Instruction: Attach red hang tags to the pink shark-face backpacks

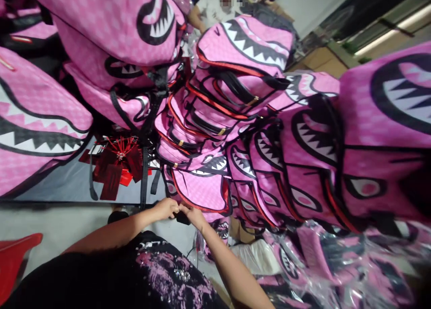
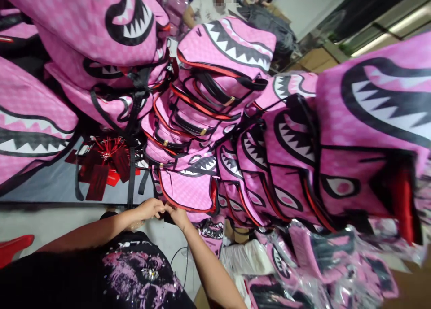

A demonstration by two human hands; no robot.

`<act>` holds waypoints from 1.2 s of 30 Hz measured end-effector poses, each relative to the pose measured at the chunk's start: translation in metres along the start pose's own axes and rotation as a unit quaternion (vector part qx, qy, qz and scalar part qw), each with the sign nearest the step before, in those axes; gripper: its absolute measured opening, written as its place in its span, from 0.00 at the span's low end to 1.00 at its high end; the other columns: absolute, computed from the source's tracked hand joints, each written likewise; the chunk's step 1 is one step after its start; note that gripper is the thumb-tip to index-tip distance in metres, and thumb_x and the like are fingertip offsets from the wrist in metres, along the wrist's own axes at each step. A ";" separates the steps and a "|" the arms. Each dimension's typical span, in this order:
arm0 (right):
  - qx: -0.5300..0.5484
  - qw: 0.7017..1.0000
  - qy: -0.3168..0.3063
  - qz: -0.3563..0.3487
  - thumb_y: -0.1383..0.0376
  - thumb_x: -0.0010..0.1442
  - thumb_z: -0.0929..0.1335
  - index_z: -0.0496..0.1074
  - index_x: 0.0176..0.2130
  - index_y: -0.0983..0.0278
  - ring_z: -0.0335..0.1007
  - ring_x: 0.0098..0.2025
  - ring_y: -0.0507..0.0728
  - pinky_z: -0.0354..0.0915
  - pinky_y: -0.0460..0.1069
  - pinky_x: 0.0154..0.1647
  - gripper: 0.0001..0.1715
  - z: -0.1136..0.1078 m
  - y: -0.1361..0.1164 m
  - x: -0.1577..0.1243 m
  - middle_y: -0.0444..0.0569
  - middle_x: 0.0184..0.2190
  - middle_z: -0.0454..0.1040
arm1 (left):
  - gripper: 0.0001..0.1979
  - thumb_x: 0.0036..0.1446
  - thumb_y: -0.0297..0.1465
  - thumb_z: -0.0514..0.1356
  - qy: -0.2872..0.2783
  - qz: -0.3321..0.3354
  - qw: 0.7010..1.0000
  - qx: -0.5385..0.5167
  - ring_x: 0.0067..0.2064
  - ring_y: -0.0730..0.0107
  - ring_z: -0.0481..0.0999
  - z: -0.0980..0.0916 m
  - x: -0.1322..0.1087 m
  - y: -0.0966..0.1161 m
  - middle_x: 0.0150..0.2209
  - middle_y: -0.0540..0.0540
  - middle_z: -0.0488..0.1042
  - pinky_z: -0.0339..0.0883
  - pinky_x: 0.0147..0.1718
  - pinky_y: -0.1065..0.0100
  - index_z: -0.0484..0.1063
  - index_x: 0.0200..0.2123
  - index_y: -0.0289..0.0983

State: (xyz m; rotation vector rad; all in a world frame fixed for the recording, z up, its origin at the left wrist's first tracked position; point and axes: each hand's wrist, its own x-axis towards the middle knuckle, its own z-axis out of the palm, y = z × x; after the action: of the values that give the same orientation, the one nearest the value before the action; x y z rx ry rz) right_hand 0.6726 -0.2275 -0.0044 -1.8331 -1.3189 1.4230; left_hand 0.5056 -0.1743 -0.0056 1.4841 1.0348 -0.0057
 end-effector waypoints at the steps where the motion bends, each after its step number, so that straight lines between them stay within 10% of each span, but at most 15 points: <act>1: 0.008 1.000 0.006 -0.001 0.52 0.54 0.68 0.70 0.30 0.63 0.66 0.32 0.54 0.66 0.51 0.40 0.16 0.001 0.000 0.000 0.44 0.27 0.72 | 0.07 0.55 0.32 0.57 0.006 0.002 1.000 0.015 0.32 0.71 0.75 -0.001 0.000 0.001 0.28 0.50 0.76 0.62 0.34 0.72 0.74 0.31 0.36; 36: 0.088 0.987 0.121 0.056 0.52 0.43 0.74 0.79 0.34 0.65 0.75 0.41 0.64 0.68 0.59 0.51 0.23 0.000 0.012 -0.002 0.53 0.37 0.81 | 0.07 0.58 0.33 0.58 0.032 0.014 0.996 0.088 0.39 0.63 0.78 0.006 0.008 0.005 0.35 0.46 0.79 0.68 0.41 0.65 0.75 0.34 0.38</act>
State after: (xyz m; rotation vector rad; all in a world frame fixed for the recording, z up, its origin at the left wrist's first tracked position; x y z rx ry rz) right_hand 0.6777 -0.2342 -0.0127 -1.9150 -0.9534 1.2803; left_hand 0.5165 -0.1735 -0.0072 1.6669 1.0875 -0.0294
